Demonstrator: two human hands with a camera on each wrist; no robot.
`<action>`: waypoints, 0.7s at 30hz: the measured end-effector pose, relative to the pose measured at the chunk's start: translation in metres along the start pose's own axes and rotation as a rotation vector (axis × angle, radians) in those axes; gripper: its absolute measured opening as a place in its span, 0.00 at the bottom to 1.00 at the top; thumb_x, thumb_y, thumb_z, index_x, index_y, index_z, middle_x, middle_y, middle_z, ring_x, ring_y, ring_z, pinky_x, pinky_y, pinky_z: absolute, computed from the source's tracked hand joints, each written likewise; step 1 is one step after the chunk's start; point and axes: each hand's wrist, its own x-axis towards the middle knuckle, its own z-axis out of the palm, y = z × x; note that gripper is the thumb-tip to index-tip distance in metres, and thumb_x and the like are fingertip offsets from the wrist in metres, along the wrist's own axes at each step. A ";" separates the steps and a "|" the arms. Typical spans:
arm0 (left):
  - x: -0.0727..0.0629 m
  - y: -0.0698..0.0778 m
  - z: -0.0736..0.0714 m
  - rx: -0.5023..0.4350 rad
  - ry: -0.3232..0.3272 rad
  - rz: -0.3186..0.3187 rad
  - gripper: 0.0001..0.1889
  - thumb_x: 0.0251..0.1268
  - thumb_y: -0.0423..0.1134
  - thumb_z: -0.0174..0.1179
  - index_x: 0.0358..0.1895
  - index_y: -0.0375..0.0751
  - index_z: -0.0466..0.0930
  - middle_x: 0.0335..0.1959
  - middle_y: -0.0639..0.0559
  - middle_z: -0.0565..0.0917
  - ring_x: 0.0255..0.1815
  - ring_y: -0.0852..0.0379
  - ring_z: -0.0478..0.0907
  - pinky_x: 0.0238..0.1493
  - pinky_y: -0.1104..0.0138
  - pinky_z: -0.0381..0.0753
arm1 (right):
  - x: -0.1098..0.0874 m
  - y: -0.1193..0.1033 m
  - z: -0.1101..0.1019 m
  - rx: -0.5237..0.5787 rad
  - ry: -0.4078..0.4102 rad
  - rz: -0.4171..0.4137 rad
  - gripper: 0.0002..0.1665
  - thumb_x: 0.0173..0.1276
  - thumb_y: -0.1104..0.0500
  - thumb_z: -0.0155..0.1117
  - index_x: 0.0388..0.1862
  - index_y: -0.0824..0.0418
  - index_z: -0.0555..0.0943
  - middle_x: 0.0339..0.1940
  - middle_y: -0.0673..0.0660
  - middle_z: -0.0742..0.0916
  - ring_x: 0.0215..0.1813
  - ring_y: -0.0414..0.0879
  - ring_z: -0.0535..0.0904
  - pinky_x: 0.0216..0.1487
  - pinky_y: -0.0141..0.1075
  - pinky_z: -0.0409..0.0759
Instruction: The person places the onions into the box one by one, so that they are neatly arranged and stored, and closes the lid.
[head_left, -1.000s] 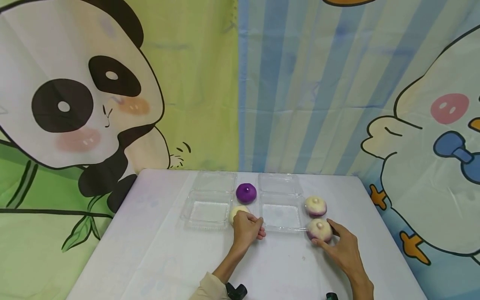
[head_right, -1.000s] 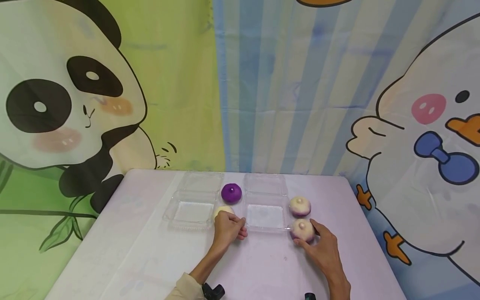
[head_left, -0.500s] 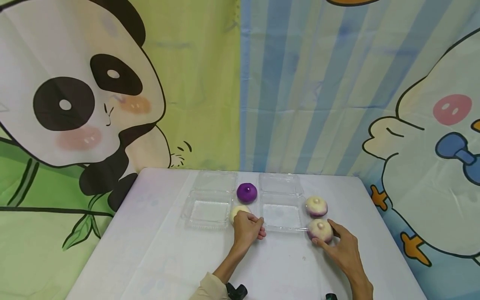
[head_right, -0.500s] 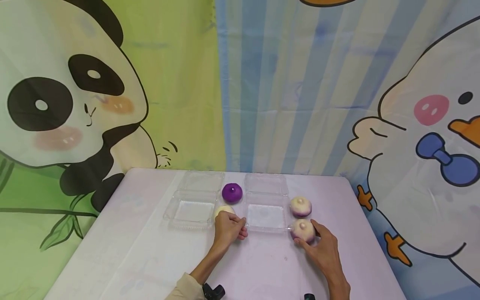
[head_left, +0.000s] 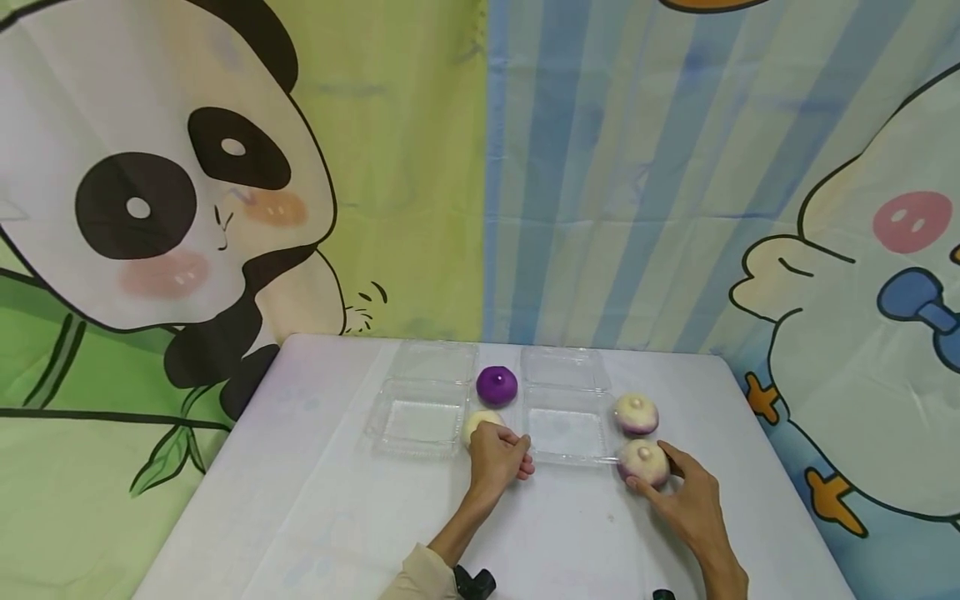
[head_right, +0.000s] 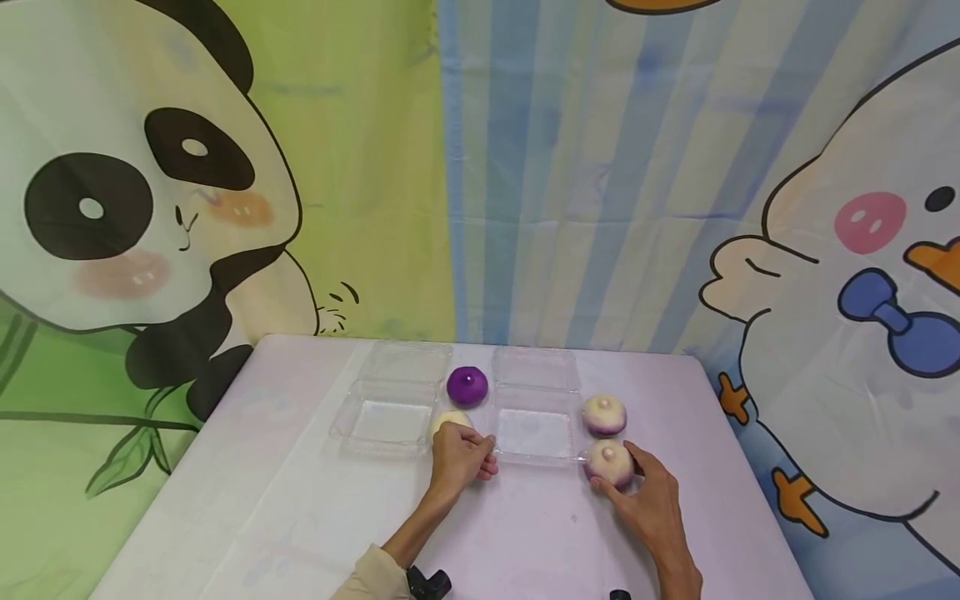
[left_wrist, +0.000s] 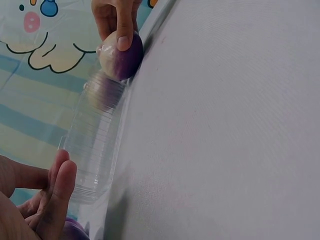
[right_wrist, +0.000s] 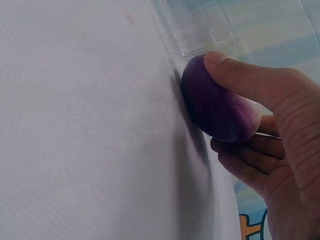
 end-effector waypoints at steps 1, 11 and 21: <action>0.000 0.000 0.000 0.003 -0.001 0.000 0.09 0.67 0.26 0.69 0.27 0.28 0.86 0.16 0.43 0.88 0.12 0.55 0.86 0.16 0.61 0.89 | 0.000 0.000 0.000 -0.001 -0.001 0.004 0.51 0.51 0.48 0.93 0.68 0.72 0.82 0.58 0.73 0.91 0.56 0.67 0.91 0.53 0.34 0.86; 0.001 -0.001 -0.001 0.005 -0.004 0.002 0.09 0.68 0.26 0.69 0.27 0.29 0.85 0.16 0.43 0.88 0.12 0.55 0.86 0.16 0.60 0.89 | 0.000 0.000 0.001 0.012 -0.016 0.010 0.51 0.54 0.49 0.92 0.69 0.74 0.80 0.60 0.76 0.89 0.58 0.70 0.89 0.59 0.67 0.86; 0.001 -0.001 -0.001 0.017 -0.006 -0.001 0.10 0.68 0.27 0.69 0.26 0.30 0.86 0.16 0.44 0.88 0.12 0.56 0.86 0.16 0.61 0.89 | 0.000 -0.001 0.001 0.003 -0.026 0.019 0.50 0.55 0.47 0.91 0.69 0.73 0.81 0.60 0.74 0.90 0.57 0.68 0.90 0.57 0.66 0.88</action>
